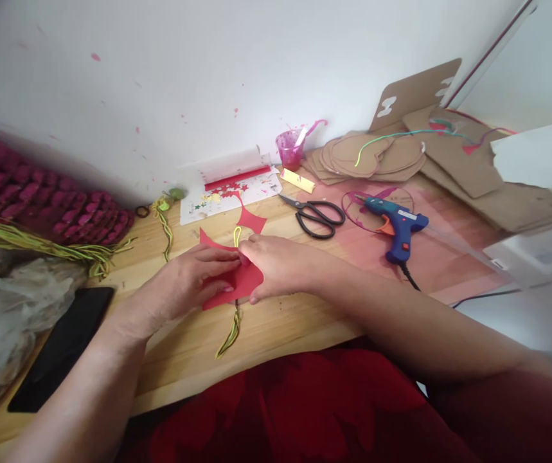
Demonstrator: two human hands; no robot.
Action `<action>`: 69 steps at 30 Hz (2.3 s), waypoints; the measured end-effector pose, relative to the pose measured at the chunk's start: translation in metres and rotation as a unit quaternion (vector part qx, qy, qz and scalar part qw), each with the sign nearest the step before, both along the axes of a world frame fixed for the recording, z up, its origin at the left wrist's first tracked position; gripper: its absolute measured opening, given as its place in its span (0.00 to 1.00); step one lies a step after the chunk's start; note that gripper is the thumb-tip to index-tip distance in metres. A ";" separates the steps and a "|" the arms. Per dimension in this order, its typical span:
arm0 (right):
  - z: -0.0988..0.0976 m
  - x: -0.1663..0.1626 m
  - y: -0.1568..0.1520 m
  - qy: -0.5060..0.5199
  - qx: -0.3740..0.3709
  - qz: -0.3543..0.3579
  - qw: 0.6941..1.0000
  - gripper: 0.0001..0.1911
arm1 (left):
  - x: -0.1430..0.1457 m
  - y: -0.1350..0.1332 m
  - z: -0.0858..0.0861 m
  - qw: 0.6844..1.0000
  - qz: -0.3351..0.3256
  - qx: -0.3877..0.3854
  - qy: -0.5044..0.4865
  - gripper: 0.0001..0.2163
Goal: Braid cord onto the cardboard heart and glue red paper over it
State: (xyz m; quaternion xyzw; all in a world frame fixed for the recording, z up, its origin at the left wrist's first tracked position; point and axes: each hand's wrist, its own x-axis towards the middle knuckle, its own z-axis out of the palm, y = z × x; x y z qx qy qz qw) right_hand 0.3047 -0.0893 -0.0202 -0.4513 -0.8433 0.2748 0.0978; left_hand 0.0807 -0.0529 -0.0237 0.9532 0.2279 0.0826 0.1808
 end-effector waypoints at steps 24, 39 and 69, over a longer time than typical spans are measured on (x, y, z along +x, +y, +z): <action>0.044 0.056 -0.043 -0.075 0.020 -0.192 0.978 0.20 | 0.004 -0.004 -0.021 0.994 0.049 0.096 -0.014 0.13; -0.016 0.046 -0.044 -0.030 0.048 -0.233 0.971 0.18 | 0.002 -0.006 -0.012 0.996 0.052 0.067 -0.005 0.15; 0.005 0.097 -0.091 -0.023 0.123 -0.390 0.912 0.17 | -0.004 0.005 -0.007 0.992 0.094 -0.047 -0.076 0.23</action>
